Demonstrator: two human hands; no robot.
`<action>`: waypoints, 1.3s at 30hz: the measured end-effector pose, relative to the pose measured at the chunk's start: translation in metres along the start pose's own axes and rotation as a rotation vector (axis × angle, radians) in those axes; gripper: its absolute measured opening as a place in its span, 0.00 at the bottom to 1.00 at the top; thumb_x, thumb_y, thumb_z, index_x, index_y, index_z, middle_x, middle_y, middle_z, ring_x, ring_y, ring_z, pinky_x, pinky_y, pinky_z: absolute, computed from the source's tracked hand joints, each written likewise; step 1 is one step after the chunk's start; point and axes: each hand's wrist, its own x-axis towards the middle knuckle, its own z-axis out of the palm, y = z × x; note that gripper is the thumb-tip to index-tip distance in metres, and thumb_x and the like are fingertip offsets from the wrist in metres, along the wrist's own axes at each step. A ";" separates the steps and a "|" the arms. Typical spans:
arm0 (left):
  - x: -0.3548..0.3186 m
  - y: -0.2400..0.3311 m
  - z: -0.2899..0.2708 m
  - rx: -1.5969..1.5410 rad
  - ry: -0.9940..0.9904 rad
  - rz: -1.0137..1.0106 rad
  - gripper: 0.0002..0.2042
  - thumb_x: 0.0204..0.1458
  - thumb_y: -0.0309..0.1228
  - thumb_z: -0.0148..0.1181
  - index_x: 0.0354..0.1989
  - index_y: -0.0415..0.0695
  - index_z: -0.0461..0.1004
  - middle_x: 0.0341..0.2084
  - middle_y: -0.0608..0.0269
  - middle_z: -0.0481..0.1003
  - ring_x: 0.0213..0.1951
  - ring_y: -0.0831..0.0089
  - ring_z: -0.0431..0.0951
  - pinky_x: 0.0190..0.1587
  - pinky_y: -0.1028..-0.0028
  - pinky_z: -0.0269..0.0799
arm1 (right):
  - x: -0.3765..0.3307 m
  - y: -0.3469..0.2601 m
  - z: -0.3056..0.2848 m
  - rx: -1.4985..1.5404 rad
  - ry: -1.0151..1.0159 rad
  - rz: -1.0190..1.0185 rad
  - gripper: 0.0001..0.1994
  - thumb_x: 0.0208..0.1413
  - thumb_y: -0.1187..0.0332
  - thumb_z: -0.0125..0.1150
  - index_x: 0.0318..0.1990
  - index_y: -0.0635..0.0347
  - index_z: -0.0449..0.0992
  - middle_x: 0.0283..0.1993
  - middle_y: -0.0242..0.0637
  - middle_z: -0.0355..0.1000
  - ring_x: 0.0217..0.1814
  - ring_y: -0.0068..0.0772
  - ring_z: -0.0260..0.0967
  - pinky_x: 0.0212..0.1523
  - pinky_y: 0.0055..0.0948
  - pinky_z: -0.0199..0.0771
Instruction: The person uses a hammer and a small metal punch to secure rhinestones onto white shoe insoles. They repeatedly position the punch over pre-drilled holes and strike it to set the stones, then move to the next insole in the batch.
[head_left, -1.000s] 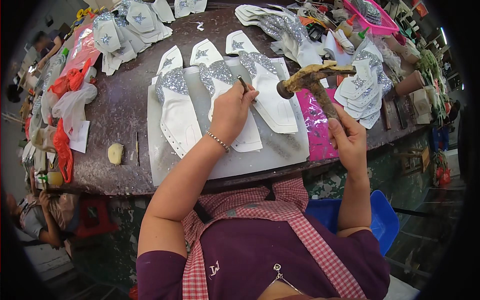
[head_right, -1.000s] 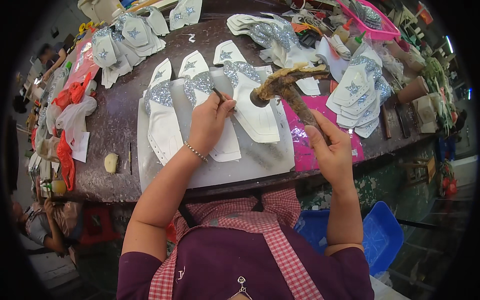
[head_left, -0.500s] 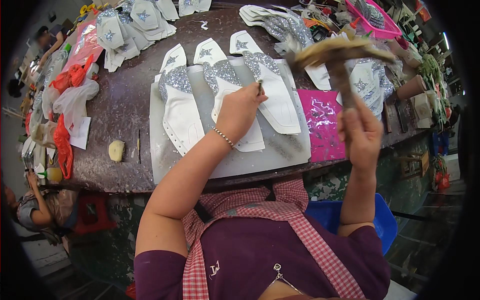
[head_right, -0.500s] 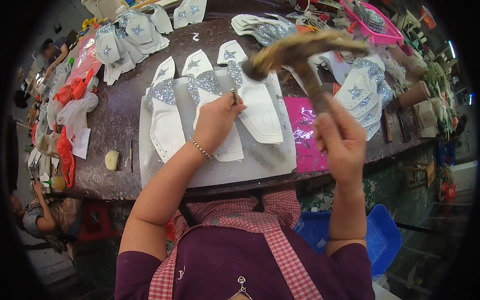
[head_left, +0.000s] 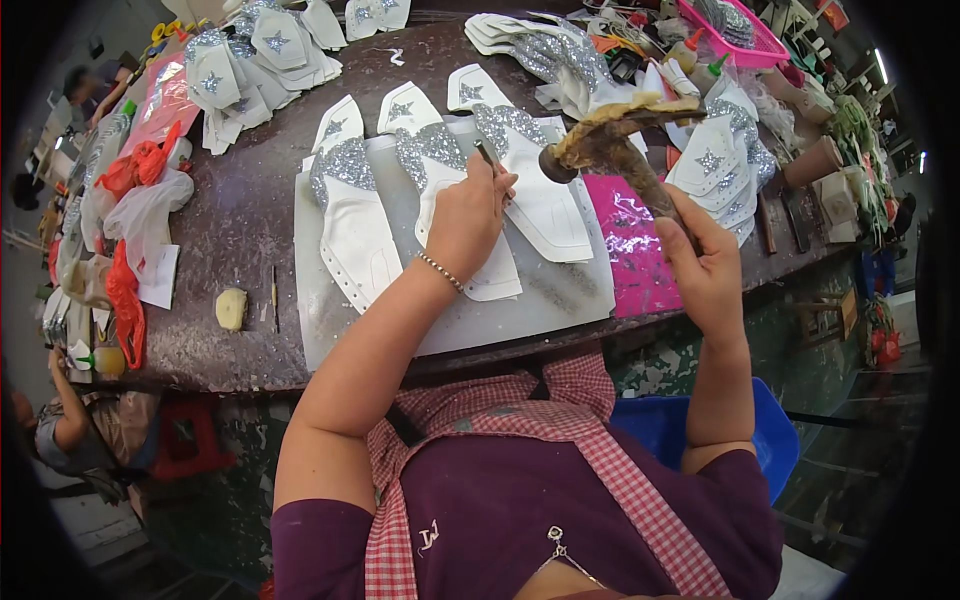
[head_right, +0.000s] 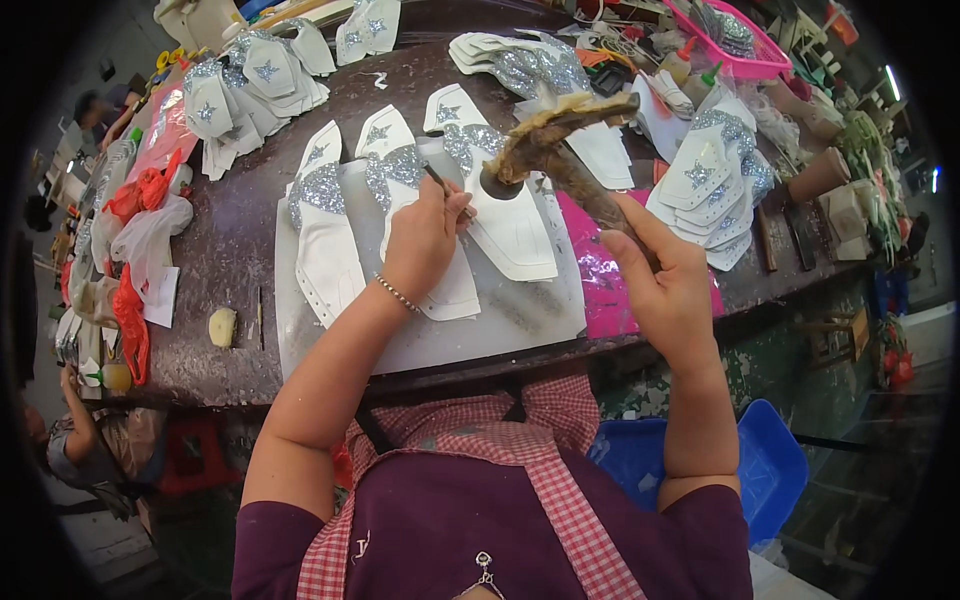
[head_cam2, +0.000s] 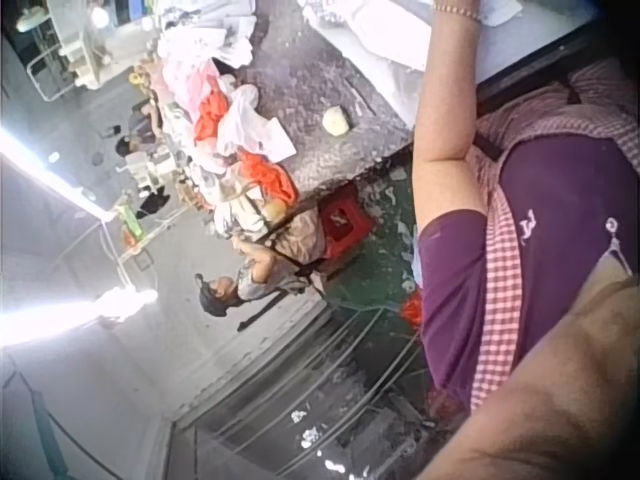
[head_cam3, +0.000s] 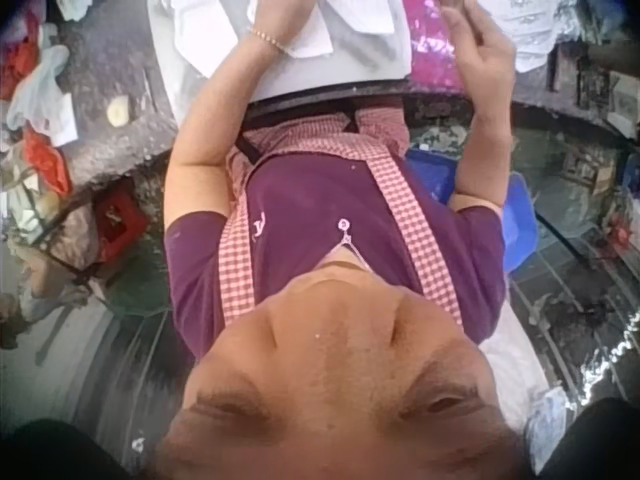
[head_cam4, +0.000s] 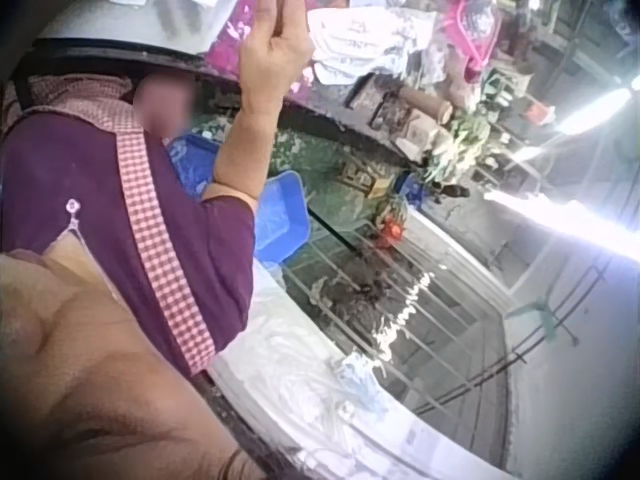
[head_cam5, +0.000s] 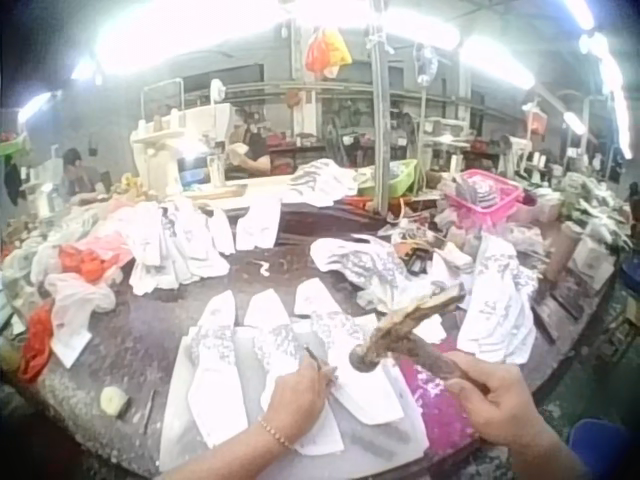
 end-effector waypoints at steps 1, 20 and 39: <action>0.000 0.002 0.001 -0.045 0.017 -0.025 0.09 0.61 0.32 0.57 0.37 0.38 0.69 0.26 0.51 0.79 0.28 0.50 0.81 0.32 0.58 0.74 | -0.003 0.002 -0.002 0.000 -0.015 0.019 0.17 0.62 0.68 0.61 0.56 0.67 0.75 0.31 0.29 0.74 0.30 0.18 0.63 0.31 0.22 0.64; -0.011 0.009 0.004 0.127 -0.073 0.261 0.08 0.56 0.31 0.61 0.34 0.40 0.71 0.28 0.51 0.78 0.29 0.52 0.79 0.31 0.59 0.72 | 0.000 -0.018 -0.010 0.436 0.036 -0.319 0.17 0.64 0.73 0.55 0.58 0.70 0.72 0.33 0.40 0.74 0.25 0.23 0.68 0.29 0.19 0.68; -0.018 0.009 0.003 0.044 -0.066 0.090 0.11 0.57 0.34 0.62 0.32 0.38 0.72 0.25 0.53 0.79 0.28 0.55 0.80 0.31 0.63 0.73 | -0.019 0.000 -0.012 0.072 -0.025 0.105 0.17 0.62 0.70 0.60 0.57 0.67 0.75 0.31 0.24 0.71 0.30 0.11 0.58 0.31 0.16 0.60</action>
